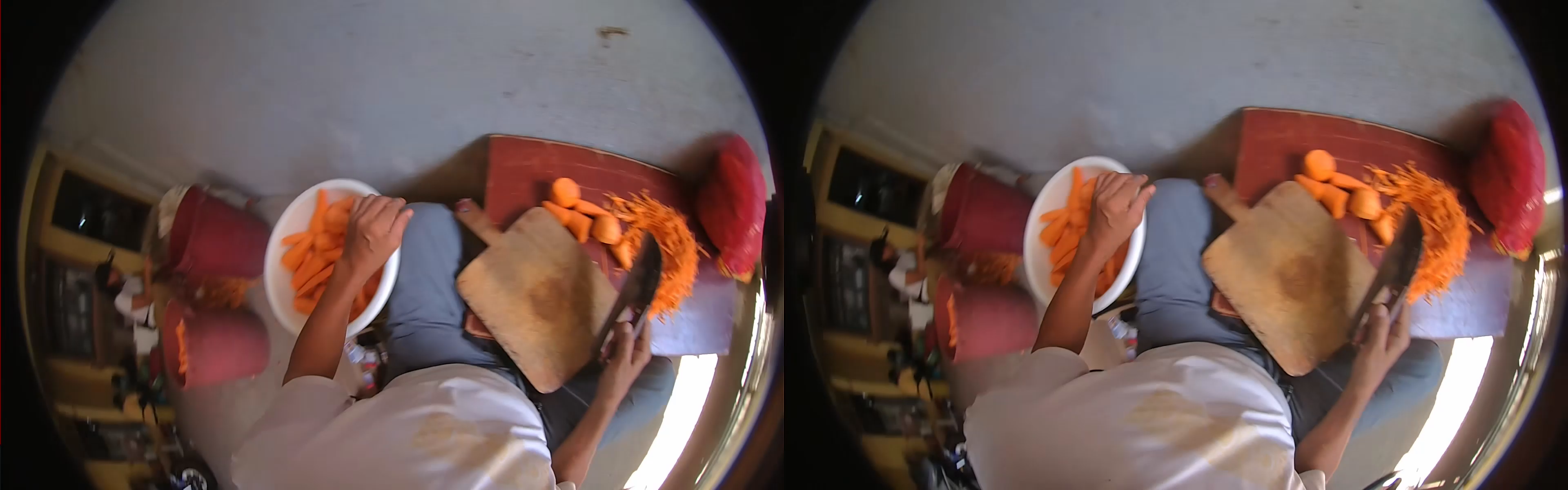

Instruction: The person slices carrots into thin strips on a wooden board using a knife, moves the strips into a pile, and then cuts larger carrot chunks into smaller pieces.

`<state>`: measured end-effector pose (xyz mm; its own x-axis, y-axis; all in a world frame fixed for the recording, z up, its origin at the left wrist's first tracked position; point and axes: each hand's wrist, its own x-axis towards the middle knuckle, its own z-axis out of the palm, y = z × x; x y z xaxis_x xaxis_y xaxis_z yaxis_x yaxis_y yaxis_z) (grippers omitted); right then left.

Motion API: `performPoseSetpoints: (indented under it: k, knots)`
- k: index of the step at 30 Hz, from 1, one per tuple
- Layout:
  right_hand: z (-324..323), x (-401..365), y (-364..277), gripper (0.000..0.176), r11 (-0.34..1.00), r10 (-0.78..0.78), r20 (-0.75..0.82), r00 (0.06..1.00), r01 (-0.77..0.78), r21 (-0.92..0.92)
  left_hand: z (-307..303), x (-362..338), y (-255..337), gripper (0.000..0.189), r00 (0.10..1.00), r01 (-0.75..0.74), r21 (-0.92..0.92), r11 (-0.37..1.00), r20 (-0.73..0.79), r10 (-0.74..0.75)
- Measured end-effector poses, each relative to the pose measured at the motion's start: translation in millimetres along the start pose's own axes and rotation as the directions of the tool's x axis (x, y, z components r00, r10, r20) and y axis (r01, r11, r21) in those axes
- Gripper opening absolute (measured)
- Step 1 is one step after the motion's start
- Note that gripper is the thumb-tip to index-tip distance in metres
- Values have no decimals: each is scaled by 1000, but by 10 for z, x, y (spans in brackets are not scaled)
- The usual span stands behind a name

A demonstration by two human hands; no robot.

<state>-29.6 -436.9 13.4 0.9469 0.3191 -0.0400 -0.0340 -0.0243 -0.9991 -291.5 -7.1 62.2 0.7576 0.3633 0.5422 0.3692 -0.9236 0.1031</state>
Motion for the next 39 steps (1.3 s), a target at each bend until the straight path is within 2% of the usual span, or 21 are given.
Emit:
performPoseSetpoints:
  k: [2,5,7,8,11,14,17,20,25,27,29,30,31,32,33,34,35,37,39]
  knots:
    - [12,6,36,40,1000,-3,11,1000,3,-18,-274,-306,-324,20,996,87,137,987,-24,-85]
    - [62,-16,-2,48,999,-15,9,1000,15,-43,-554,-895,-791,23,943,283,306,909,84,-322]
    - [59,1,15,50,998,-33,43,999,35,-50,-678,-1195,-962,29,849,414,276,867,227,-478]
    - [65,-6,-3,49,998,-31,50,998,34,-54,-733,-1282,-996,34,733,491,266,830,389,-558]
    - [86,-3,-6,50,998,-33,30,999,35,-60,-613,-1571,-1049,32,845,395,97,914,351,-403]
    - [55,-4,-26,51,997,-12,26,1000,14,-78,-447,-1579,-1034,38,856,311,222,924,357,-373]
    - [86,-8,-34,52,998,-29,8,1000,30,-61,-313,-1447,-928,43,832,279,384,880,361,-421]
    - [69,-23,-21,52,997,-41,24,999,42,-69,-158,-1479,-995,43,850,155,443,883,395,-348]
    - [20,-10,36,50,998,-45,41,998,47,-41,-366,-1309,-881,41,899,304,288,908,227,-374]
    - [42,0,24,45,999,-33,28,999,35,-39,-514,-1154,-766,41,899,384,134,914,174,-403]
    - [93,-16,-2,37,999,-8,-12,1000,8,-45,-633,-887,-508,42,874,475,-106,874,179,-453]
    - [110,-22,-39,36,999,3,-7,1000,-3,-47,-717,-644,-239,43,854,499,-137,856,243,-459]
    - [25,0,-4,42,998,58,60,997,-57,-15,-768,-406,40,44,834,520,-174,836,314,-453]
    - [41,-8,-28,43,999,46,62,997,-44,-32,-694,-274,218,41,897,379,-214,900,325,-301]
    - [57,-14,-51,44,998,34,63,997,-31,-49,-603,-116,446,40,909,317,-296,901,366,-200]
    - [9,30,51,48,997,10,95,995,-3,-71,-482,23,713,41,917,249,-354,902,385,-102]
    - [65,-17,-109,50,998,65,102,993,-63,-24,-346,122,978,42,918,181,-403,897,397,-8]
    - [53,-21,-92,52,1000,12,127,992,-11,-7,72,160,1381,45,900,104,-536,838,410,151]
    - [-2,-90,-53,53,999,3,123,992,2,-40,495,129,1741,51,913,-94,-553,828,283,293]
